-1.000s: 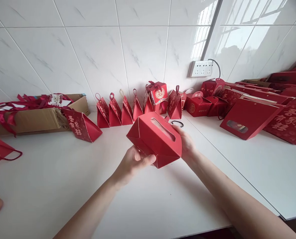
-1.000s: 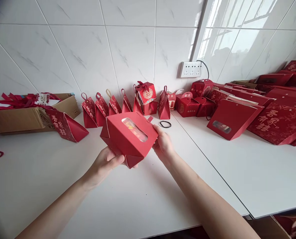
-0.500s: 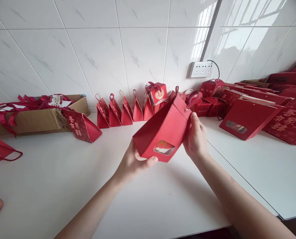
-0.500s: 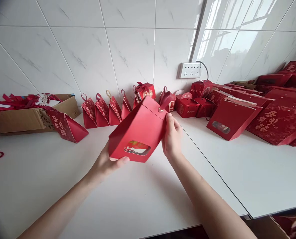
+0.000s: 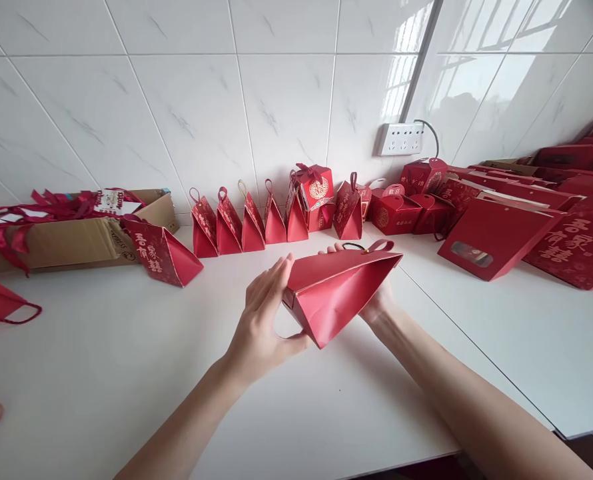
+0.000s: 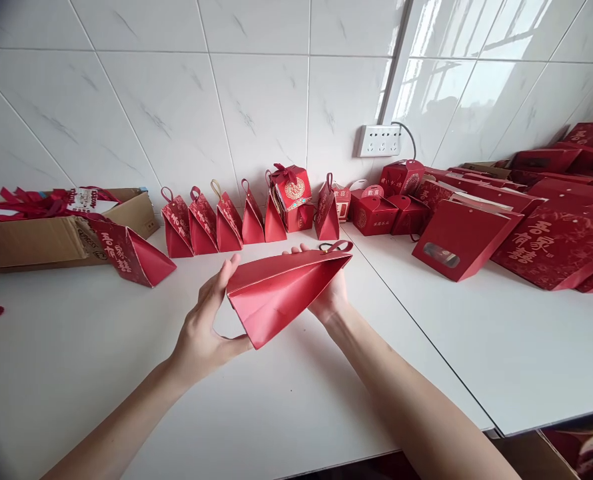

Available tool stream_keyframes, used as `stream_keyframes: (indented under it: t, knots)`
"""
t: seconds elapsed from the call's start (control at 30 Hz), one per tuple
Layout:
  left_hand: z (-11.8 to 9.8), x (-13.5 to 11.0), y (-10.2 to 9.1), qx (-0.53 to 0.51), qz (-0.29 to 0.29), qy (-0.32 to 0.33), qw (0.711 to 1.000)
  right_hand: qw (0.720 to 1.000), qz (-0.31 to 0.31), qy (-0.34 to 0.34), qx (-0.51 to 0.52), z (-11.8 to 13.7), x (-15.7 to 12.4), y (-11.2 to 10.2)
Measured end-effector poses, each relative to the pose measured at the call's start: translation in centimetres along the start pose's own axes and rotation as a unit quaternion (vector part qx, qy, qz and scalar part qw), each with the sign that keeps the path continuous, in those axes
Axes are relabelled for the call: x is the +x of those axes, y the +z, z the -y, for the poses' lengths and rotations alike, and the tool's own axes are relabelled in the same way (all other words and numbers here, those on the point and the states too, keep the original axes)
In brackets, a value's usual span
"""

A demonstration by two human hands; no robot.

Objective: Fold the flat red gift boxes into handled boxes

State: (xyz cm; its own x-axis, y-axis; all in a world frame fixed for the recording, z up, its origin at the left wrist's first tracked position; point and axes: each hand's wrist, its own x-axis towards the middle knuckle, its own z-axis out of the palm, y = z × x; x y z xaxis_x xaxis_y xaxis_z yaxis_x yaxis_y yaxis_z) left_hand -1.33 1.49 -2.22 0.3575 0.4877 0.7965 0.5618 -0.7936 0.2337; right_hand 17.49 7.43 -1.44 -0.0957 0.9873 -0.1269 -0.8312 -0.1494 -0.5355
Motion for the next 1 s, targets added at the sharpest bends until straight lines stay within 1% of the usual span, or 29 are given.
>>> stream_keyframes:
  t: [0.1, 0.17, 0.3, 0.33, 0.37, 0.4, 0.43, 0.47, 0.5, 0.53, 0.6, 0.63, 0.67, 0.7, 0.73, 0.77, 0.8, 0.83, 0.87, 0.93, 1.0]
  knots:
    - [0.0, 0.1, 0.0, 0.02, -0.02, 0.04, 0.999, 0.999, 0.013, 0.021, 0.029, -1.0, 0.3, -0.7]
    - [-0.1, 0.2, 0.1, 0.026, -0.032, 0.064, 0.997, 0.999, 0.006, 0.028, 0.024, -1.5, 0.3, -1.1]
    - [-0.2, 0.1, 0.3, 0.009, -0.035, 0.079, 0.996, 0.999, -0.013, 0.032, -0.006, -1.8, 0.1, -1.4]
    - [-0.3, 0.1, 0.4, -0.011, -0.037, 0.064, 0.997, 0.999, -0.009, 0.028, -0.016, -1.8, 0.0, -1.4]
    - [-0.3, 0.1, 0.3, -0.043, -0.044, 0.031, 0.998, 0.999, -0.003, 0.021, -0.029, -1.7, 0.0, -1.2]
    - [-0.3, 0.2, 0.3, -0.086, -0.057, -0.024, 0.994, 0.999, 0.001, 0.014, -0.043, -1.5, 0.0, -1.1]
    - [-0.3, 0.4, 0.1, -0.14, -0.075, -0.098, 0.982, 0.998, 0.003, 0.009, -0.057, -1.3, 0.0, -0.8]
    - [-0.2, 0.6, 0.0, -0.201, -0.095, -0.184, 0.958, 0.998, 0.002, -0.001, -0.068, -1.1, -0.1, -0.5]
    - [-0.1, 0.9, -0.3, -0.265, -0.112, -0.272, 0.918, 0.997, 0.003, -0.012, -0.078, -0.9, -0.2, -0.2]
    - [0.1, 1.2, -0.5, -0.327, -0.123, -0.355, 0.867, 0.996, 0.007, -0.027, -0.088, -0.7, -0.4, 0.1]
    - [0.4, 2.0, -0.9, -0.427, -0.135, -0.491, 0.748, 0.991, 0.032, -0.057, -0.119, -0.4, -0.8, 0.8]
    - [0.5, 2.3, -1.0, -0.46, -0.139, -0.543, 0.688, 0.987, 0.049, -0.064, -0.137, -0.3, -1.1, 1.0]
    - [0.6, 2.6, -1.0, -0.483, -0.142, -0.586, 0.636, 0.984, 0.06, -0.063, -0.152, -0.2, -1.3, 1.3]
    - [0.6, 2.7, -1.0, -0.497, -0.142, -0.617, 0.593, 0.983, 0.064, -0.055, -0.161, -0.2, -1.6, 1.4]
    - [0.7, 2.8, -0.9, -0.506, -0.14, -0.64, 0.561, 0.984, 0.058, -0.045, -0.163, -0.1, -1.7, 1.6]
    - [0.7, 2.9, -0.8, -0.511, -0.133, -0.654, 0.541, 0.986, 0.046, -0.034, -0.16, -0.1, -1.8, 1.6]
    - [0.7, 2.8, -0.6, -0.51, -0.123, -0.663, 0.534, 0.988, 0.028, -0.026, -0.152, 0.0, -1.8, 1.7]
    - [0.8, 2.7, -0.5, -0.502, -0.114, -0.669, 0.537, 0.989, 0.006, -0.021, -0.143, 0.2, -1.7, 1.7]
    - [0.9, 2.6, -0.3, -0.49, -0.109, -0.67, 0.547, 0.991, -0.017, -0.017, -0.134, 0.3, -1.5, 1.6]
    - [1.2, 2.2, -0.2, -0.468, -0.11, -0.657, 0.58, 0.991, -0.07, -0.01, -0.113, 0.8, -0.9, 1.4]
    - [1.6, 1.9, -0.2, -0.473, -0.102, -0.62, 0.618, 0.989, -0.113, -0.004, -0.098, 1.3, -0.2, 1.1]
